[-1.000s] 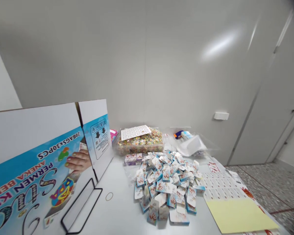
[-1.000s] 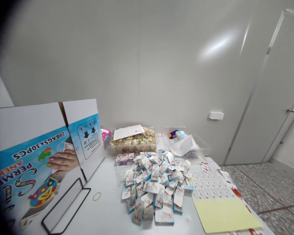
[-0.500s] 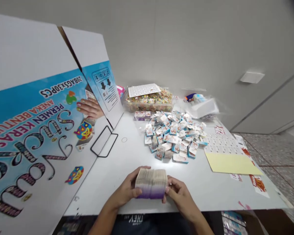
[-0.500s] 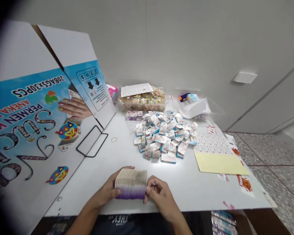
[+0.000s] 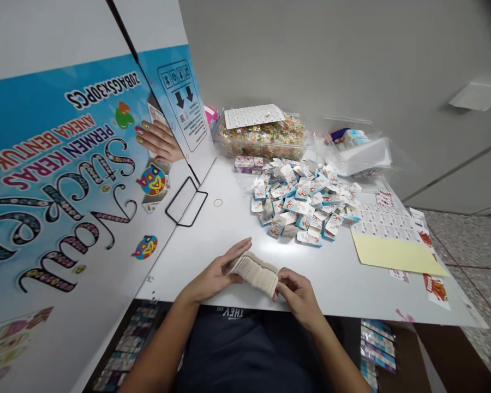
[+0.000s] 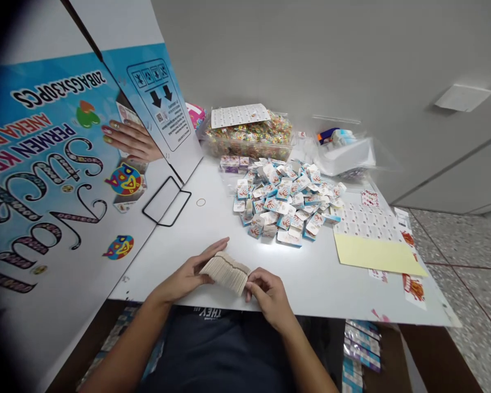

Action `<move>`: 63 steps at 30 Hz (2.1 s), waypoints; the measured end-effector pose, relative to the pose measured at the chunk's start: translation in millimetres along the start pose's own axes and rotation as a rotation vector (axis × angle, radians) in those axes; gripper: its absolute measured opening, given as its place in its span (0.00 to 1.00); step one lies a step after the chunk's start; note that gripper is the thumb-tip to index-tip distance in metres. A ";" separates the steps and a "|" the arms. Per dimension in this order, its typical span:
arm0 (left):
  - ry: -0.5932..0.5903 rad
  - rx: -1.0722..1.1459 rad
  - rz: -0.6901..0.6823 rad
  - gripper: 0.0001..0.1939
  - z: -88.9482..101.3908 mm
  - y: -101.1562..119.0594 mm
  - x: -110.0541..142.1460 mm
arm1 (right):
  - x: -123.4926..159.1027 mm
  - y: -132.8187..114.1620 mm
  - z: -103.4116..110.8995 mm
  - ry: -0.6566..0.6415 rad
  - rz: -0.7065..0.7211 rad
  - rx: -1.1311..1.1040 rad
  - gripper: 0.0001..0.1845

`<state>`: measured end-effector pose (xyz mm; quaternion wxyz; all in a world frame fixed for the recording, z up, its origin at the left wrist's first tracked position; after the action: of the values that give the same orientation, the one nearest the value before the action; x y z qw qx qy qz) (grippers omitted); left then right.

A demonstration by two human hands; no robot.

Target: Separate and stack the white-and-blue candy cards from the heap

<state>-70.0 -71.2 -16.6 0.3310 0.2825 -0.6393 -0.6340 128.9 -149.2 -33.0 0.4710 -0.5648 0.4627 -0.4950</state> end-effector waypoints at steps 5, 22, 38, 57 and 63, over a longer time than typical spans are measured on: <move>0.282 -0.139 -0.056 0.31 1.9 -0.3 23.5 | 2.9 1.3 -9.6 0.034 0.116 0.149 0.11; 0.469 -0.235 -0.125 0.49 -40.0 3.4 20.6 | 9.9 10.4 -31.7 0.198 0.041 -0.140 0.11; 0.211 -0.374 -0.109 0.50 -34.1 13.9 22.4 | -12.4 -65.6 -8.9 -0.357 -0.297 -0.234 0.22; 0.084 -0.281 -0.114 0.53 -21.2 12.7 28.4 | -54.6 -65.6 -24.0 -0.317 0.028 -0.096 0.22; 0.116 -0.254 -0.172 0.53 -23.0 7.3 31.4 | -66.0 -57.8 -22.6 -0.193 0.037 -0.242 0.02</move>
<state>-71.1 -109.8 -7.7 0.3448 0.3281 -0.5071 -0.7185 104.3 -78.2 17.6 0.4509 -0.6539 0.4817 -0.3703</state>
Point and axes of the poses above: each hand's wrist, its own x-axis away from the middle knuckle, its own z-axis out of the back of the hand, y = z × x, the point moved 5 cm from there along -x, towards the middle knuckle, and after that the axes turned 1 degree about -z, right-handed, at the moved point
